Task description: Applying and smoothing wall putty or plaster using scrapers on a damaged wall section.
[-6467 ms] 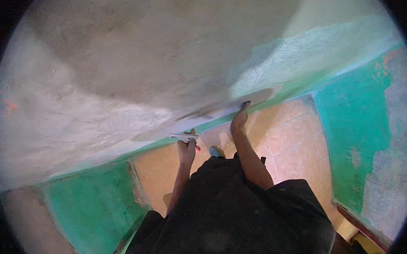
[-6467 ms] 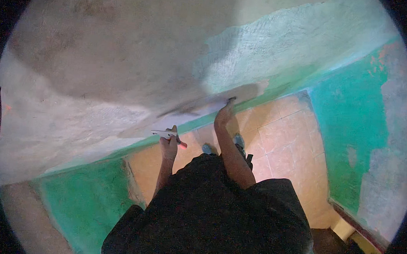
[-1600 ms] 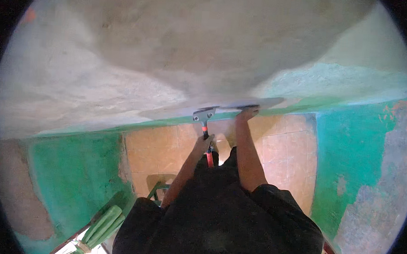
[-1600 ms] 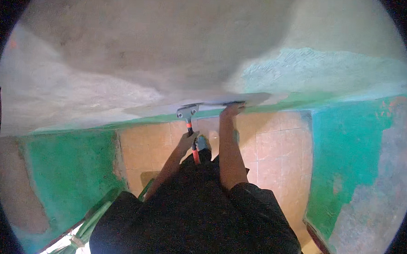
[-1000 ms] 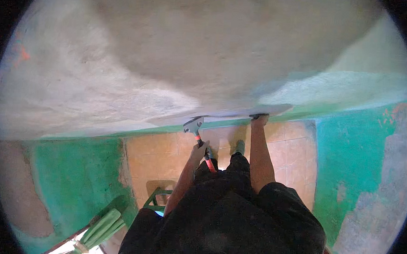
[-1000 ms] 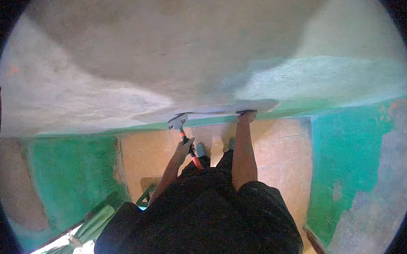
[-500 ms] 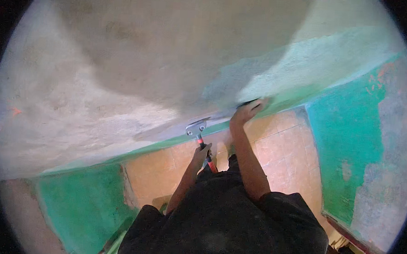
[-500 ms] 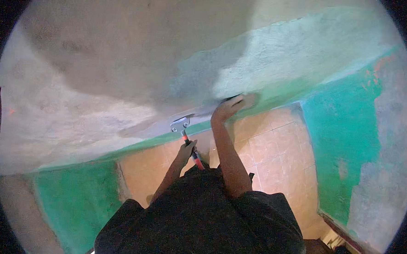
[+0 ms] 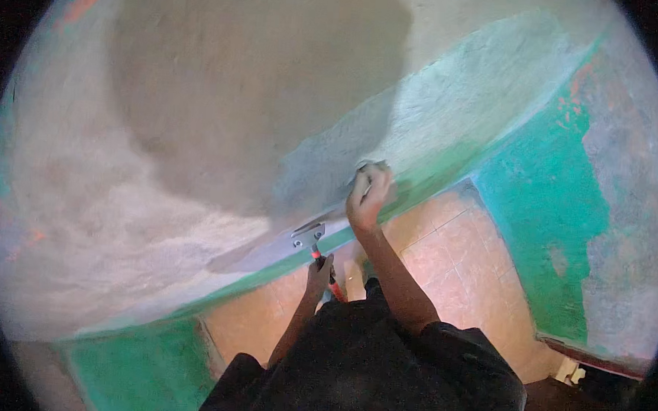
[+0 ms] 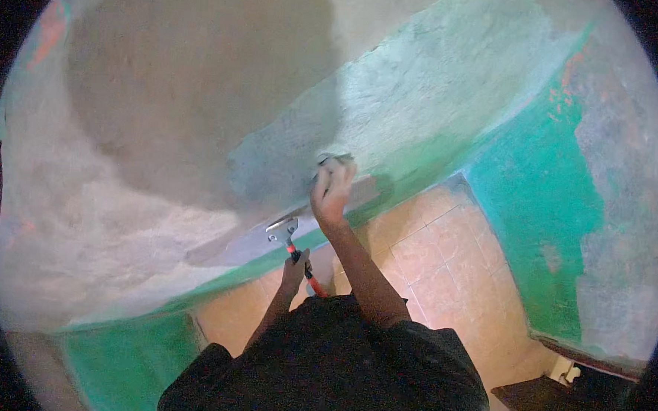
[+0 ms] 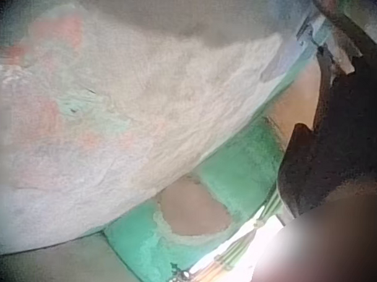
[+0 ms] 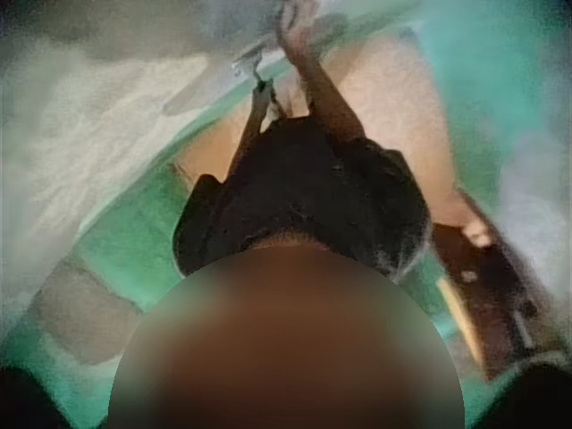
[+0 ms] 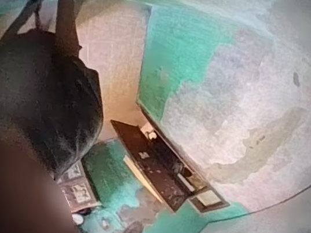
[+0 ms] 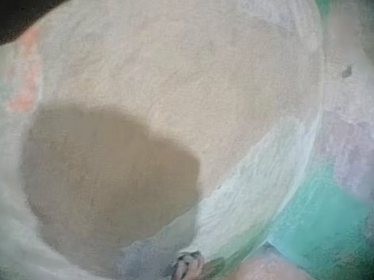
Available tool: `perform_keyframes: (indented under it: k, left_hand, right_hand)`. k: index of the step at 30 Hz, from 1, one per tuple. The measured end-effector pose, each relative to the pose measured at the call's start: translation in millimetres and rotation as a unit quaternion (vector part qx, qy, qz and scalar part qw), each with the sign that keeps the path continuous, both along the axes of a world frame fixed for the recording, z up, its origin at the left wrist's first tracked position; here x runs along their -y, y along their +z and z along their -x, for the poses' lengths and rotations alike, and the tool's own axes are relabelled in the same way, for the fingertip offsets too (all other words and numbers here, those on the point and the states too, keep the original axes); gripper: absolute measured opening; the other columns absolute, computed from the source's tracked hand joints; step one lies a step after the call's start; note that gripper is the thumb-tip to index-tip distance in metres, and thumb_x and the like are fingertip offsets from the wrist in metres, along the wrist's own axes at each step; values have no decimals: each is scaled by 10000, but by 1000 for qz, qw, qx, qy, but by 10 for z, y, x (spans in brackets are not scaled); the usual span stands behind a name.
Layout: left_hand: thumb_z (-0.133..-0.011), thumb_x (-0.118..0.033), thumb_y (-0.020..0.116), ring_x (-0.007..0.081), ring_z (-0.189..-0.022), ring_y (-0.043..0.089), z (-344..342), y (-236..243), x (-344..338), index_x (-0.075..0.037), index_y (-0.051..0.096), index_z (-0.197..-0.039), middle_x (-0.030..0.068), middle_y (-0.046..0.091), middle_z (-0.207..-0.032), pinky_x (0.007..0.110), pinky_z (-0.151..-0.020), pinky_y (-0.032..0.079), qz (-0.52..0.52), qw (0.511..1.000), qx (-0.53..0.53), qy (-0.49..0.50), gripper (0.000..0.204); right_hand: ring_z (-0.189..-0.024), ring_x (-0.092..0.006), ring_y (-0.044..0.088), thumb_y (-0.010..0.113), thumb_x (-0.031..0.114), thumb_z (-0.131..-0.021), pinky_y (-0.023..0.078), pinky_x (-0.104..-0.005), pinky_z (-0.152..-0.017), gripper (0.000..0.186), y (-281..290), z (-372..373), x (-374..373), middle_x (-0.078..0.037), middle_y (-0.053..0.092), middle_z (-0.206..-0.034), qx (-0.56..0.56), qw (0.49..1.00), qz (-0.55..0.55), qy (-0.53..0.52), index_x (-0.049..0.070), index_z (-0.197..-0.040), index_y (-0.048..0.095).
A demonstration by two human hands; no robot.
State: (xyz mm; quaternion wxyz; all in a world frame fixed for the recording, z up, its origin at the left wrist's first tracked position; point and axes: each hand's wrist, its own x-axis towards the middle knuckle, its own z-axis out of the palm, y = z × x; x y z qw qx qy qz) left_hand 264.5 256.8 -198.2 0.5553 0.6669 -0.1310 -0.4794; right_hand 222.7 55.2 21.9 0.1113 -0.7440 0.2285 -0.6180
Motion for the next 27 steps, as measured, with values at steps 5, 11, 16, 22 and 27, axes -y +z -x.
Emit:
perform_keyframes:
  k: [5, 11, 16, 22, 27]
  left_hand:
    - [-956, -308, 593, 109, -512, 465, 43, 286, 79, -90, 470, -673, -1, 477, -569, 298, -481, 385, 47, 998, 32, -24, 377]
    - [-960, -292, 588, 93, -447, 447, -29, 530, 240, -75, 498, -684, -19, 454, -544, 284, -426, 358, 54, 986, 159, -10, 362]
    - [-959, -233, 594, 78, -431, 460, -42, 574, 364, -34, 558, -801, -23, 471, -581, 266, -393, 380, 112, 981, 152, 40, 256]
    - [-971, -211, 573, 60, -520, 436, 5, 596, 516, -80, 497, -739, -48, 429, -597, 256, -461, 337, 120, 981, 144, 48, 277]
    - [-965, -212, 580, 62, -553, 434, 55, 747, 491, -76, 484, -730, -38, 443, -601, 271, -495, 345, 94, 985, 133, 51, 288]
  right_hand:
    - [-839, -349, 467, 473, -1, -923, 384, -447, -768, 35, 429, 18, 522, -171, 513, -865, 200, 958, -161, -131, 6, -911, 505]
    - [-910, -293, 503, 566, 12, -891, 402, -372, -833, 81, 351, -55, 385, -147, 533, -976, 94, 995, -37, 6, 2, -962, 530]
    - [-891, -344, 497, 585, -10, -829, 405, -440, -834, 126, 148, 58, 441, -157, 547, -917, -58, 993, 67, 76, 34, -945, 564]
    - [-851, -266, 534, 563, -12, -869, 418, -315, -798, 94, 443, 240, 951, -126, 562, -942, 119, 985, -88, -84, 3, -961, 554]
    - [-869, -284, 563, 588, 11, -845, 436, -346, -774, 112, 452, 85, 577, -134, 580, -945, -33, 996, 81, 18, 12, -954, 561]
